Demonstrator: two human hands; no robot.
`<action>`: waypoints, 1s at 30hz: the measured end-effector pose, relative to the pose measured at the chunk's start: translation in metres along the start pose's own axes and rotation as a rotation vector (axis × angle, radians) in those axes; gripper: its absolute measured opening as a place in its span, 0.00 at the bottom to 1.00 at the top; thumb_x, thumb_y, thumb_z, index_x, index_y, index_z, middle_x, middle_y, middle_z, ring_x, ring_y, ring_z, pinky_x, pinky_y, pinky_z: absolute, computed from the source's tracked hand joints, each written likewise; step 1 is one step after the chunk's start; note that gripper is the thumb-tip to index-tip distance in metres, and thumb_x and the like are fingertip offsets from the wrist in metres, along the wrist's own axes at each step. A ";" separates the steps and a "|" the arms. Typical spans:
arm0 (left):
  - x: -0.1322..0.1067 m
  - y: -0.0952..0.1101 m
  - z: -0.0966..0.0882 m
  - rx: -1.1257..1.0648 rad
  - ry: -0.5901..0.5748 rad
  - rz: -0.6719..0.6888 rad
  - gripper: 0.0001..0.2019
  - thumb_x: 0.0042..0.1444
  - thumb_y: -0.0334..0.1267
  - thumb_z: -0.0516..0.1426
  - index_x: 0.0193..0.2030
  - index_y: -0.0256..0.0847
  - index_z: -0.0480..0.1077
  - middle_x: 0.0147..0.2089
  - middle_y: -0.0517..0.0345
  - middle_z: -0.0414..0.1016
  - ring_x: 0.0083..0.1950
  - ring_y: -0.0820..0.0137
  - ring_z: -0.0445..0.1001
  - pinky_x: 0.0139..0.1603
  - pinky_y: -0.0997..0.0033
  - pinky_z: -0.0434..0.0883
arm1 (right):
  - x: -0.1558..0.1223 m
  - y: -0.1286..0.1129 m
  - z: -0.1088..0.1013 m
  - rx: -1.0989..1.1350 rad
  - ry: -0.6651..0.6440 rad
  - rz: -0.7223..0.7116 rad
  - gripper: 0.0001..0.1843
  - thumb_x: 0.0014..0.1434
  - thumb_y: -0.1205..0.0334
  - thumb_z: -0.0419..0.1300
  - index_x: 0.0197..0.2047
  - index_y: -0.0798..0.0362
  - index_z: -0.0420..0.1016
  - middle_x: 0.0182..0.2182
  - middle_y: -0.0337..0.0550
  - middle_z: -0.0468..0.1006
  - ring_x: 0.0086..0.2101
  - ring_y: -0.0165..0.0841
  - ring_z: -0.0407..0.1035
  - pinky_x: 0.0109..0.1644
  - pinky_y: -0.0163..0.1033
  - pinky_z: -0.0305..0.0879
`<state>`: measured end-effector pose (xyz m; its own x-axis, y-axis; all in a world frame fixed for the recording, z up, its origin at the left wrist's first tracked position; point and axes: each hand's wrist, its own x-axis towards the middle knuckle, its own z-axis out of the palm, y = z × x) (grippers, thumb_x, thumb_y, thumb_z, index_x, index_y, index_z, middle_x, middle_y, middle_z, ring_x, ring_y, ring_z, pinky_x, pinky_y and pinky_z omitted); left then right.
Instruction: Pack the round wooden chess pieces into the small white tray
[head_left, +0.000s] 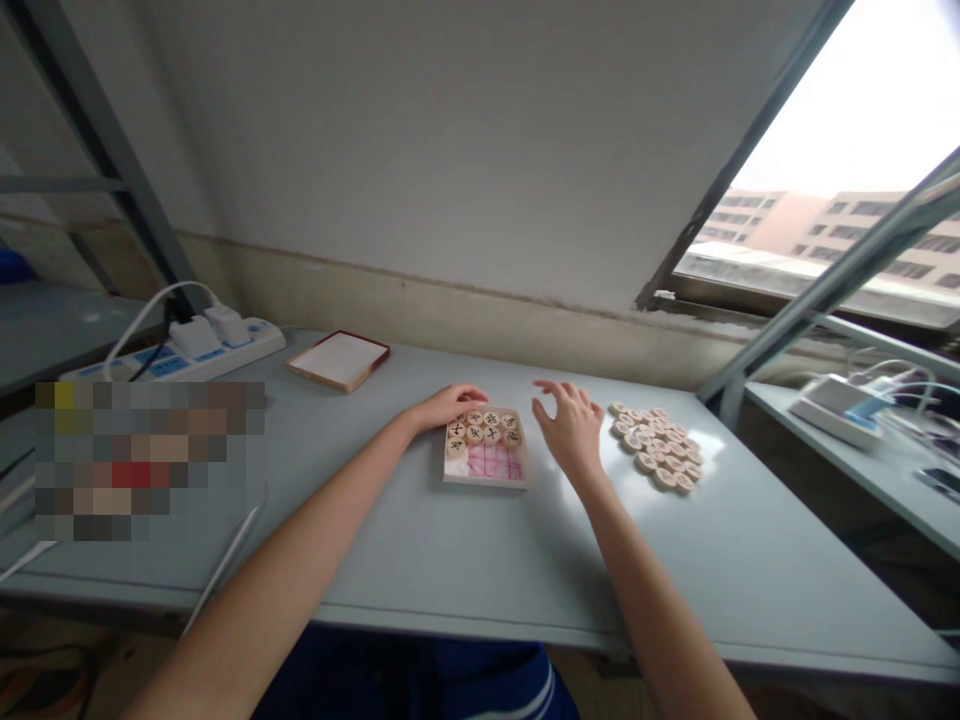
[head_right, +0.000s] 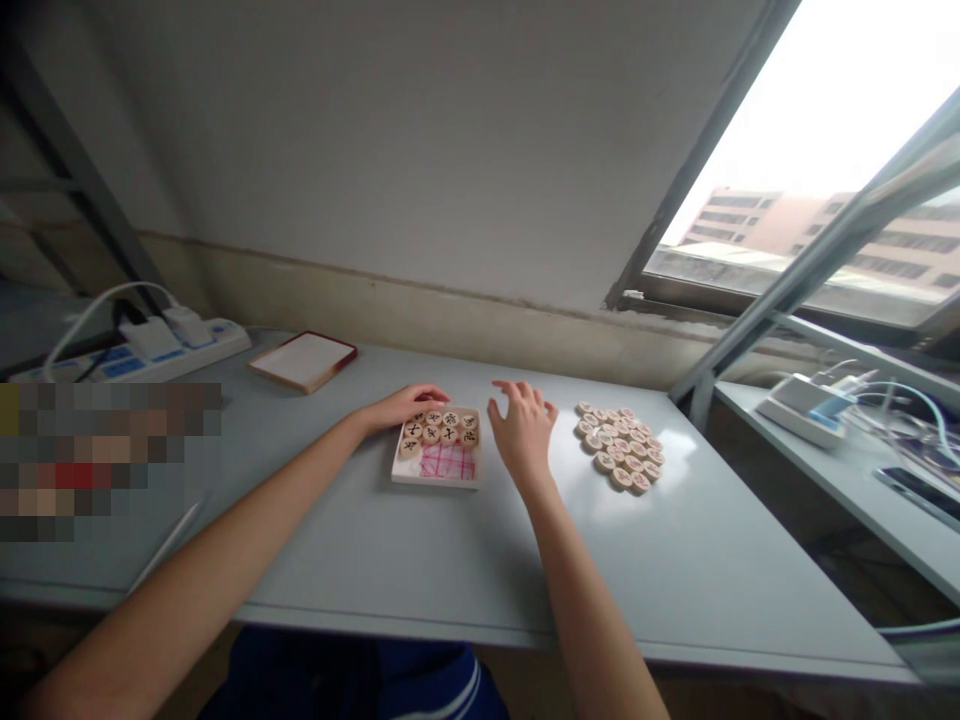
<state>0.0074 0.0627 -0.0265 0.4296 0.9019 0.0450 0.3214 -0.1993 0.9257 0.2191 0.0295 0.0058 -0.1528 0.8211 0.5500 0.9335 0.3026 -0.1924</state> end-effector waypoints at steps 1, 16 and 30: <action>0.000 -0.001 0.000 -0.005 -0.002 -0.005 0.16 0.51 0.42 0.53 0.44 0.34 0.67 0.45 0.50 0.71 0.45 0.68 0.69 0.43 0.71 0.67 | 0.001 0.013 0.003 -0.071 0.044 0.085 0.18 0.56 0.59 0.49 0.50 0.49 0.66 0.44 0.48 0.70 0.45 0.42 0.59 0.50 0.52 0.45; -0.005 0.004 0.000 0.049 0.026 0.011 0.17 0.49 0.43 0.53 0.43 0.34 0.67 0.45 0.50 0.71 0.44 0.67 0.69 0.42 0.70 0.67 | -0.008 0.104 0.023 -0.496 -0.188 0.419 0.24 0.59 0.59 0.39 0.57 0.55 0.59 0.56 0.48 0.61 0.58 0.44 0.45 0.55 0.67 0.23; -0.003 0.002 0.001 0.054 0.022 0.013 0.17 0.50 0.44 0.52 0.42 0.34 0.68 0.44 0.51 0.71 0.43 0.68 0.69 0.40 0.72 0.67 | -0.002 0.099 0.025 -0.392 -0.178 0.372 0.25 0.60 0.55 0.40 0.58 0.55 0.57 0.58 0.51 0.56 0.58 0.43 0.43 0.55 0.67 0.30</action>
<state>0.0076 0.0595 -0.0252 0.4156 0.9072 0.0655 0.3616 -0.2309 0.9033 0.3040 0.0697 -0.0343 0.1886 0.9174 0.3504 0.9804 -0.1969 -0.0123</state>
